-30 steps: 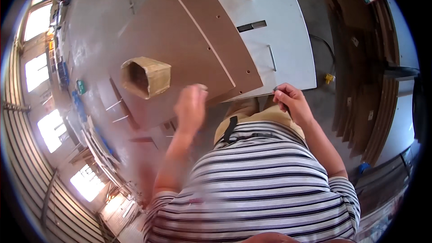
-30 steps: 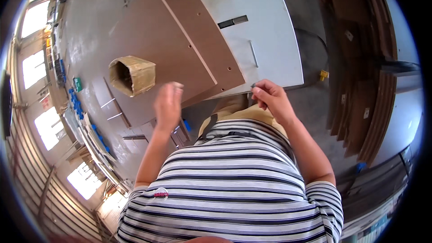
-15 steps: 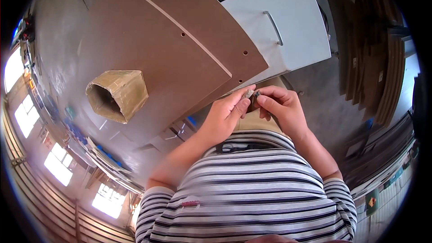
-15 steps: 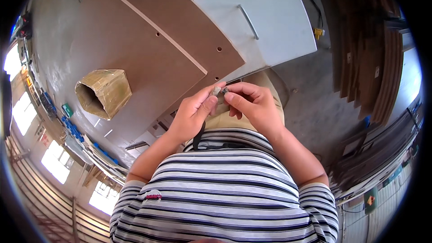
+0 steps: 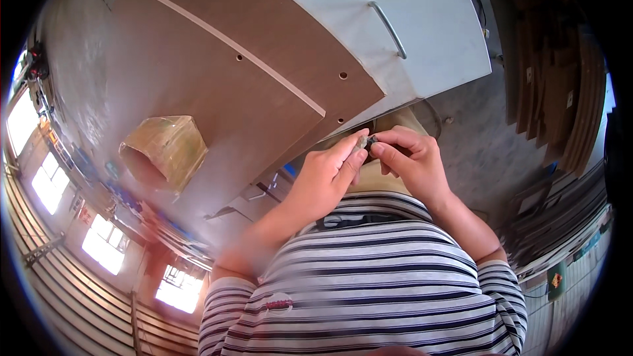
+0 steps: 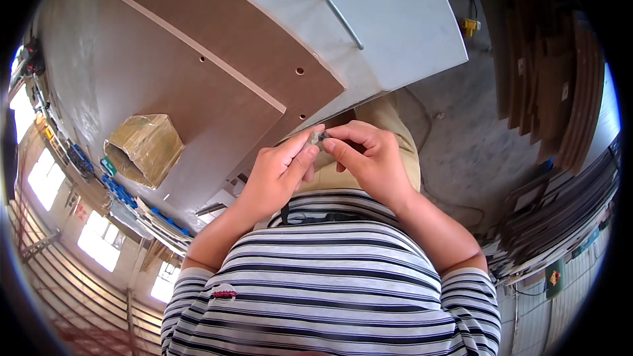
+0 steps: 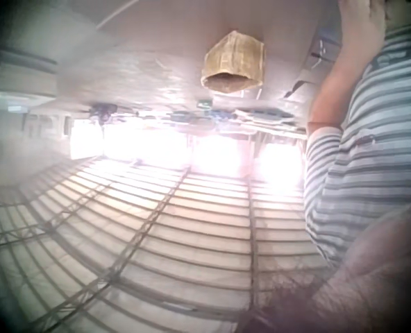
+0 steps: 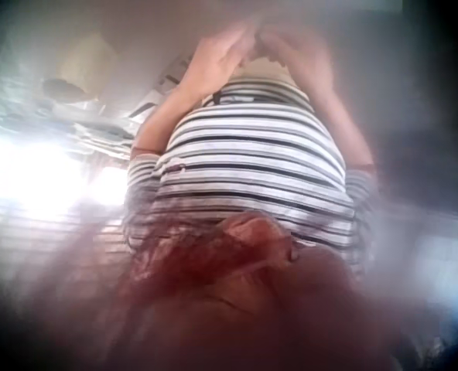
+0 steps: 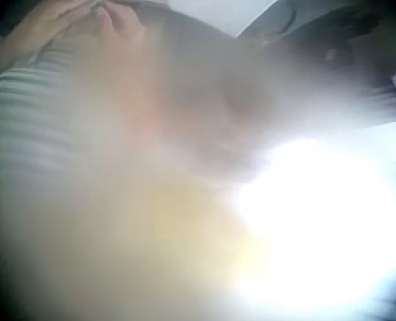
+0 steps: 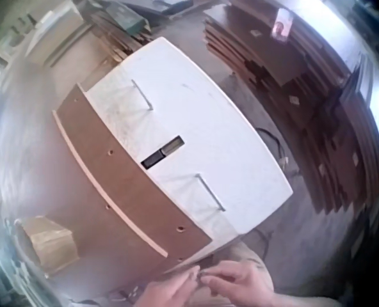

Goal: The person searches through a box of wax filler sticks, selects a stick, and trims it using a small blade. The person then applies the filler stick and scrapes the edge of a wooden board with the blade.

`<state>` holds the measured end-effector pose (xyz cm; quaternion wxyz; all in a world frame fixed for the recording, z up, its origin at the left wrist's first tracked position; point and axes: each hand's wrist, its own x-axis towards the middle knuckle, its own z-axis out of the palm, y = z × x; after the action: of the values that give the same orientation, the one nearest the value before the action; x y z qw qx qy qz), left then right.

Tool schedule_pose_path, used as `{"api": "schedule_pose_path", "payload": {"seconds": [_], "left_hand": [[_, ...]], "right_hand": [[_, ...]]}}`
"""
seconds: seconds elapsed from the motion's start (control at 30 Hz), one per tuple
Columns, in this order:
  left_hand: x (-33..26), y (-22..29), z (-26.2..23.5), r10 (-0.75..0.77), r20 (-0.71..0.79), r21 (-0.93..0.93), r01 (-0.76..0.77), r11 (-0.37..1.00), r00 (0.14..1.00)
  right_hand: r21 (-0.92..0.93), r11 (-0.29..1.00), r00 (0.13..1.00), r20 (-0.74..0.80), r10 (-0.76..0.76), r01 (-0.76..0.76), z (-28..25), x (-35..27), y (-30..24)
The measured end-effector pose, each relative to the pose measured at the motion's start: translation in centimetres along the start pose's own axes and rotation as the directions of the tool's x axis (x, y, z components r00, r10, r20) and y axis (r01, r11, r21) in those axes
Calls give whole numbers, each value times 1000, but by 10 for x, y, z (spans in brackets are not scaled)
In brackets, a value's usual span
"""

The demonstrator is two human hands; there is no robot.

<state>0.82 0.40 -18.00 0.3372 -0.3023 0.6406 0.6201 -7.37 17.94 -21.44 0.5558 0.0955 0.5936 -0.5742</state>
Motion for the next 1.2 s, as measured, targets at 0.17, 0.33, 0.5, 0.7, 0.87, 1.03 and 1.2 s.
{"api": "schedule_pose_path", "payload": {"seconds": [0.17, 0.33, 0.5, 0.7, 0.87, 1.03, 1.2], "left_hand": [[5, -1, 7, 6, 8, 25, -6, 1000, 1000], [6, 1, 10, -49, 34, 2, 49, 999, 998], [13, -24, -10, 229, -197, 259, -174, 950, 953], [60, -62, -106, 529, -620, 404, -342, 848, 579], [64, -81, -110, 562, -653, 341, -464, 817, 509], [67, -81, -110, 636, -615, 427, -481, 766, 466], [66, -83, -107, 611, -645, 402, -476, 782, 459]], "right_hand": [[39, 999, 999, 37, 14, -15, -11, 2, 8], [192, 971, 983, 145, 112, -139, -21, 7, 17], [426, 892, 979, 191, 75, -152, -26, 15, 39], [-389, 829, 841, -201, -503, 402, -31, 35, 36], [-646, 628, 728, -159, -666, 434, -21, 43, 34], [-716, 535, 682, -114, -722, 447, -21, 47, 39], [-749, 518, 686, -118, -718, 413, -20, 44, 40]]}}
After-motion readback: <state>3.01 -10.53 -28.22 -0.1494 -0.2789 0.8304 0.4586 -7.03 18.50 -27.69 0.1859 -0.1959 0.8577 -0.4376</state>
